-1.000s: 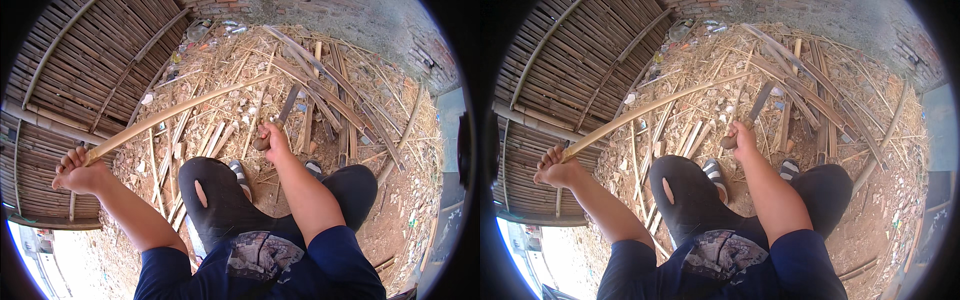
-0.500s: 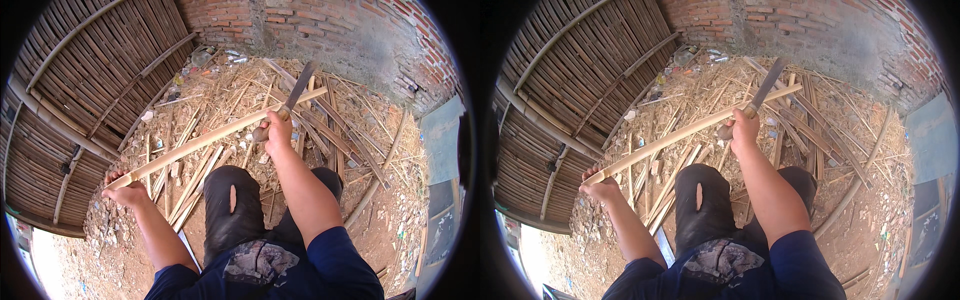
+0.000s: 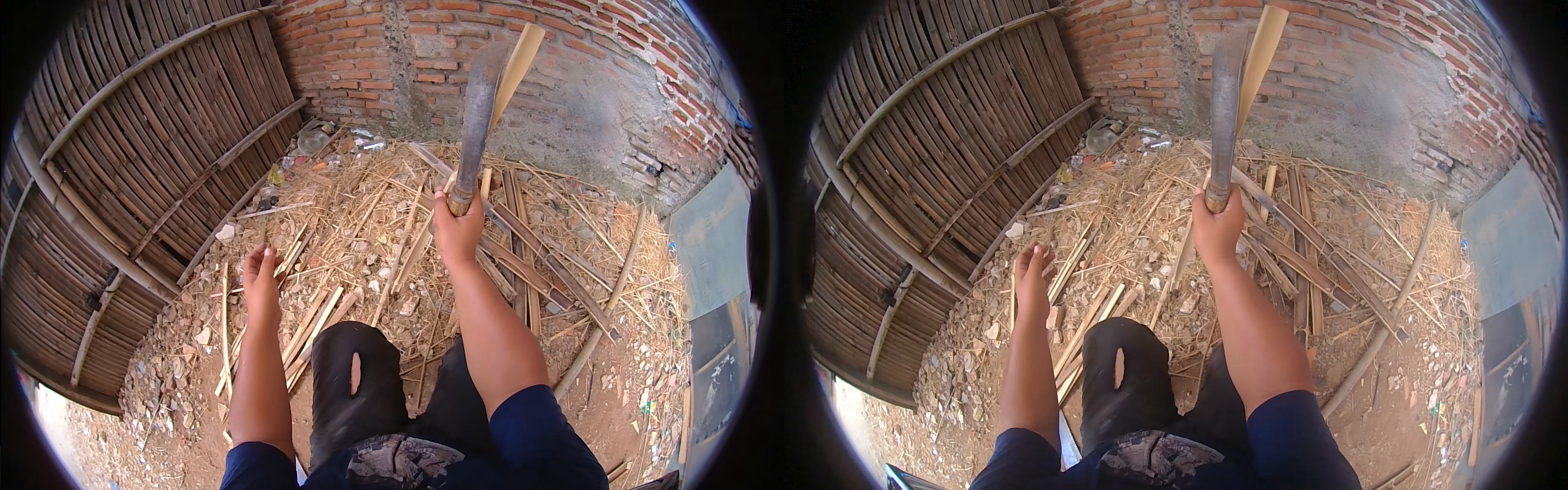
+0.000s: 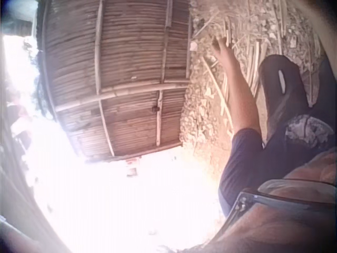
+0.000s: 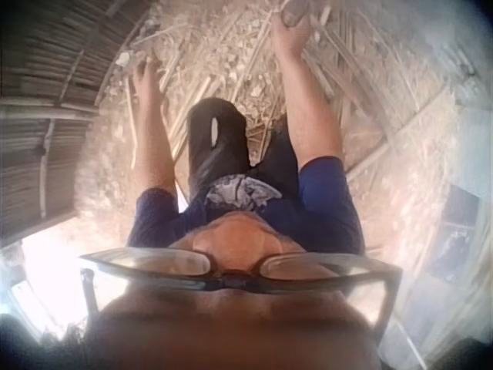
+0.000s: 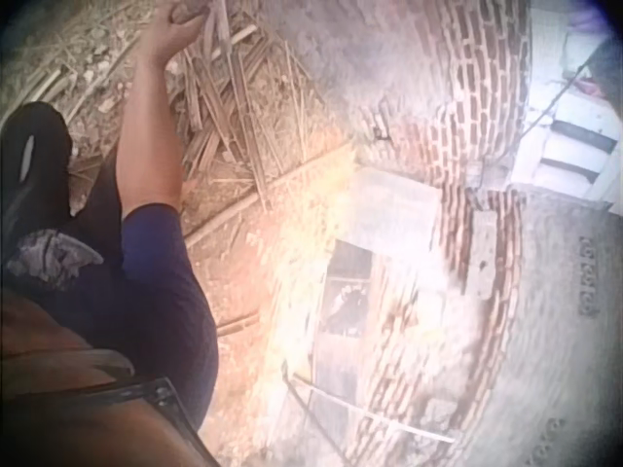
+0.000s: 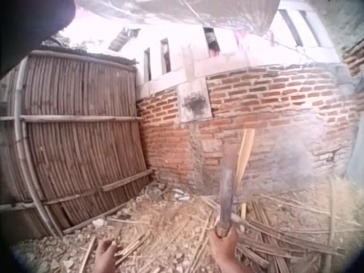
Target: The person uses a hammer to split a piece of bamboo and then shaves the surface of a bamboo strip using a large knife.
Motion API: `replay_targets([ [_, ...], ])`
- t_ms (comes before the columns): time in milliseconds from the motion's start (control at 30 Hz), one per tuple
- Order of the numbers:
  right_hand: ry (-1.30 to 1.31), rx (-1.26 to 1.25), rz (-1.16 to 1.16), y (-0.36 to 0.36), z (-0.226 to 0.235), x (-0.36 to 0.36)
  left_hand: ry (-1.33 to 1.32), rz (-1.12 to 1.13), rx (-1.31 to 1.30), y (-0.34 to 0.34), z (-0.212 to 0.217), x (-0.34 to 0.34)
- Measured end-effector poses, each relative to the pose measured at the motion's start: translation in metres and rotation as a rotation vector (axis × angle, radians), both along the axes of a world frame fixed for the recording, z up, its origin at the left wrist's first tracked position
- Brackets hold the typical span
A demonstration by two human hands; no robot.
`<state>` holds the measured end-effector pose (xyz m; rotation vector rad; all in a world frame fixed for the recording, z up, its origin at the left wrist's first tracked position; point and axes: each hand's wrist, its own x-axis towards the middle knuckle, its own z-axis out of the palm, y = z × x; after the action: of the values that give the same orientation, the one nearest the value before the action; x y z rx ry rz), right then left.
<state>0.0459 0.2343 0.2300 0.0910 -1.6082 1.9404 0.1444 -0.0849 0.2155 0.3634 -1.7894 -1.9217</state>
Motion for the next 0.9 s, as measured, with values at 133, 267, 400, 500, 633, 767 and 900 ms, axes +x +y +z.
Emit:
replay_targets([
  [133, -0.026, 0.138, 0.095, 0.011, -0.018, 0.015, 0.261, -0.453, -0.149, 0.073, 0.122, -0.042],
  [267, -0.055, 0.218, 0.243, 0.023, -0.027, 0.03, 0.355, -0.561, -0.344, 0.116, 0.223, -0.057],
  [400, -0.034, 0.354, 0.278, 0.042, -0.039, 0.04, 0.364, -0.661, -0.658, 0.154, 0.263, -0.056],
  [500, 0.0, 0.368, 0.298, 0.048, -0.047, 0.046, 0.297, -0.675, -0.794, 0.174, 0.269, -0.056],
  [633, 0.02, 0.497, 0.254, 0.065, -0.045, 0.057, 0.213, -0.705, -0.81, 0.188, 0.272, -0.045],
  [767, -0.109, 0.514, 0.307, 0.076, -0.033, 0.066, 0.26, -0.69, -0.897, 0.196, 0.271, -0.03],
  [900, 0.036, 0.542, 0.278, 0.086, -0.028, 0.071, 0.227, -0.6, -1.025, 0.202, 0.275, -0.026],
])
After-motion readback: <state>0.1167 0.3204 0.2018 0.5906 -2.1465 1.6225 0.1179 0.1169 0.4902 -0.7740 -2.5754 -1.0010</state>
